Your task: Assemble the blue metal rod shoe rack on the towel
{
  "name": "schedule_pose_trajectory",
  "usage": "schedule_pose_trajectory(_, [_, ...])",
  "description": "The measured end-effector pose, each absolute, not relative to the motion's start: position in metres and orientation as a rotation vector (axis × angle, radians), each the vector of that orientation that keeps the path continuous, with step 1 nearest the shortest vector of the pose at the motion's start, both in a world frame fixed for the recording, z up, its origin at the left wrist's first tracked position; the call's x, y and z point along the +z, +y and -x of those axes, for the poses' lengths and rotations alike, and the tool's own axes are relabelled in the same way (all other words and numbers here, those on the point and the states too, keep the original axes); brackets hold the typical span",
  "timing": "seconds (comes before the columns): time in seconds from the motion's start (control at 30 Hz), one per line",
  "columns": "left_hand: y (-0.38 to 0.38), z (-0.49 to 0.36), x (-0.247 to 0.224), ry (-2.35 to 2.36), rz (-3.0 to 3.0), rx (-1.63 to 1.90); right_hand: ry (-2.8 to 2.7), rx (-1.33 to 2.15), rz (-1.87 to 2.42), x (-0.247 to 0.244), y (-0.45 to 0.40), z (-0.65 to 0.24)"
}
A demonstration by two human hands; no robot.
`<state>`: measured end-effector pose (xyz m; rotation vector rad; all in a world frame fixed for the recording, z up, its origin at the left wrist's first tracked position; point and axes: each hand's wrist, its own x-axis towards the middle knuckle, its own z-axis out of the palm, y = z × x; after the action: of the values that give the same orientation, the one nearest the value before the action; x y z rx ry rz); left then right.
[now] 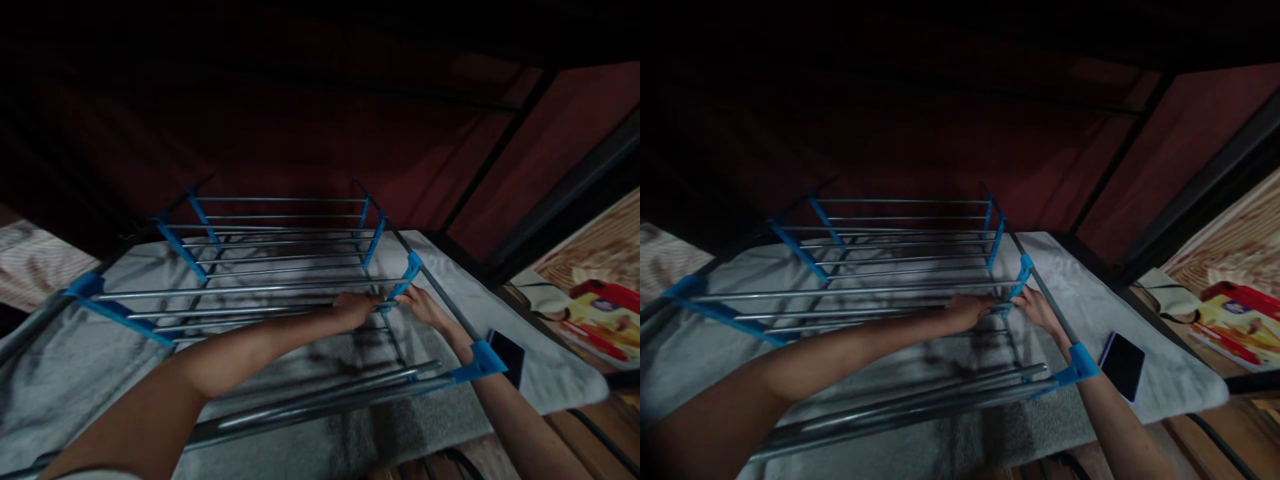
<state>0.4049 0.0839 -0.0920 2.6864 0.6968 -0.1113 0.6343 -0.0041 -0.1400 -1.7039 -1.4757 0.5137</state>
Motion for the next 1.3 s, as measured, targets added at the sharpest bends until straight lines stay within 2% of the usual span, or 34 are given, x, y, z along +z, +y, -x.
schedule_pose_trajectory(0.27, [0.083, -0.413, -0.071, 0.659, -2.847, -0.064, -1.533, 0.548, 1.652, -0.121, -0.003, -0.626])
schedule_pose_trajectory(0.8, [0.086, -0.412, -0.070, 0.627, -2.842, 0.036, -1.462, 0.609, 1.587, -0.109, -0.008, -0.611])
schedule_pose_trajectory(1.0, [0.088, -0.415, -0.067, 0.648, -2.805, 0.075, -1.365, 0.631, 1.404, -0.098, -0.007, -0.600])
schedule_pose_trajectory(1.3, [0.076, -0.425, -0.068, 0.646, -2.921, 0.098, -1.309, 0.727, 1.334, -0.115, 0.006, -0.609])
